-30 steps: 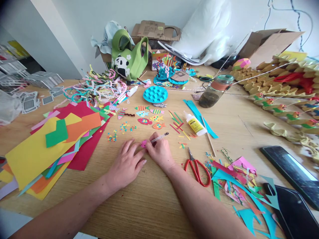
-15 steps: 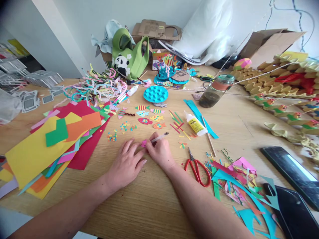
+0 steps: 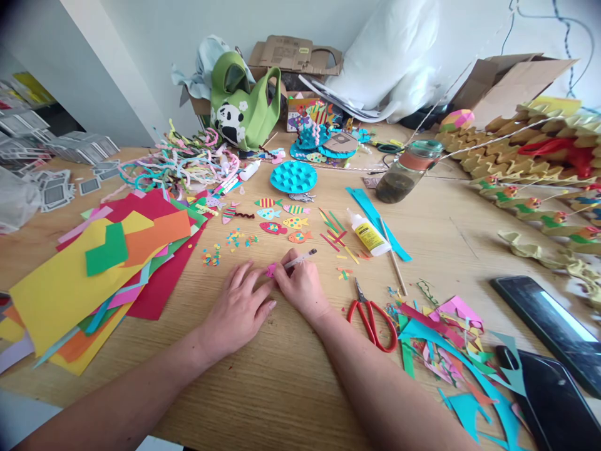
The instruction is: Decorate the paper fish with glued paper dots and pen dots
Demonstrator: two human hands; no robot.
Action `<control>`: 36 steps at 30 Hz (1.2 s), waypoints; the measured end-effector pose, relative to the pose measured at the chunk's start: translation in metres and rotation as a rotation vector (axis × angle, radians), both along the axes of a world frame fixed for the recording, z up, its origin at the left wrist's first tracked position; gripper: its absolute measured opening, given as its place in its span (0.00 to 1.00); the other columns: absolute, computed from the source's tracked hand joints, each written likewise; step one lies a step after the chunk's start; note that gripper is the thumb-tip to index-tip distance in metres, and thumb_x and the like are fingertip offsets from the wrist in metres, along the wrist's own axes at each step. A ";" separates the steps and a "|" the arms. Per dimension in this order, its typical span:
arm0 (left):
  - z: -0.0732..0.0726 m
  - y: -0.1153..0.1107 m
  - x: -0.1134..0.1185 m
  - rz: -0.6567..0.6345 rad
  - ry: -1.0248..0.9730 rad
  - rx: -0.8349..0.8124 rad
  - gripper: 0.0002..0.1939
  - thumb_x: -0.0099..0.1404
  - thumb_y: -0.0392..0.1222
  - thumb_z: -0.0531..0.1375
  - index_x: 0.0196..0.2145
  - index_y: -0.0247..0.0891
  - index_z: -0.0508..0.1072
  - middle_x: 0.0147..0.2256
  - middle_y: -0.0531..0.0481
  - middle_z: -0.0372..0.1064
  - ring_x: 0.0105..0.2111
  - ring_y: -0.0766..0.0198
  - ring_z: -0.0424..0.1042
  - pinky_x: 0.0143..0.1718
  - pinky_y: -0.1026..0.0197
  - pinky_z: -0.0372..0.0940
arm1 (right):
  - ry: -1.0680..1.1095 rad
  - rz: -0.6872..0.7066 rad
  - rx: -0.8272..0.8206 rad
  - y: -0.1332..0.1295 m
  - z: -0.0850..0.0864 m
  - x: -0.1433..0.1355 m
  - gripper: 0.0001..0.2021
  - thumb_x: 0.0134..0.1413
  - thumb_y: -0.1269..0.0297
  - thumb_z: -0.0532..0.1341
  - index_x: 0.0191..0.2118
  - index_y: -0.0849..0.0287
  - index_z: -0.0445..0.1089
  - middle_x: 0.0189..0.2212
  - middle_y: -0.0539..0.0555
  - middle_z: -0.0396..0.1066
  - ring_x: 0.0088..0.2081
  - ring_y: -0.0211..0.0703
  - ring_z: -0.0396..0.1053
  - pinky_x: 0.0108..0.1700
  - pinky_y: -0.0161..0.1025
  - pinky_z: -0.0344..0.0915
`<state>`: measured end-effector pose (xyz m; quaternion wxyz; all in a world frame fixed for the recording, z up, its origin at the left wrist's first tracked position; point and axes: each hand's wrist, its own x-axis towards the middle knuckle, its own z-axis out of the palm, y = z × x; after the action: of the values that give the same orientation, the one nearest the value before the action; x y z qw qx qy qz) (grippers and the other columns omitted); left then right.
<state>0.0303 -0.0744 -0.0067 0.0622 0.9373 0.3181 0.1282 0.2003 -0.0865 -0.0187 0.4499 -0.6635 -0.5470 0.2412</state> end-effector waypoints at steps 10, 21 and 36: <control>0.000 0.000 0.000 0.004 0.008 0.002 0.19 0.70 0.46 0.55 0.56 0.40 0.69 0.57 0.41 0.62 0.61 0.43 0.54 0.61 0.36 0.51 | 0.000 -0.007 -0.008 0.000 -0.001 -0.001 0.07 0.51 0.63 0.57 0.25 0.55 0.59 0.16 0.46 0.65 0.18 0.36 0.62 0.22 0.33 0.55; 0.001 0.000 0.000 0.007 0.014 -0.017 0.19 0.70 0.46 0.55 0.56 0.41 0.69 0.56 0.41 0.63 0.61 0.44 0.54 0.61 0.35 0.51 | 0.074 -0.034 0.019 0.000 -0.002 -0.001 0.07 0.51 0.63 0.57 0.26 0.55 0.59 0.17 0.45 0.62 0.18 0.36 0.61 0.22 0.34 0.56; 0.001 0.000 0.001 0.007 0.008 -0.043 0.18 0.70 0.46 0.55 0.55 0.39 0.69 0.56 0.41 0.62 0.62 0.42 0.52 0.62 0.35 0.50 | 0.111 -0.039 -0.034 0.001 -0.004 0.000 0.09 0.56 0.59 0.58 0.28 0.55 0.61 0.19 0.48 0.64 0.20 0.38 0.64 0.24 0.35 0.59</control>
<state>0.0309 -0.0747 -0.0061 0.0804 0.9351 0.3243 0.1177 0.2002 -0.0852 -0.0227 0.4726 -0.6672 -0.5041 0.2782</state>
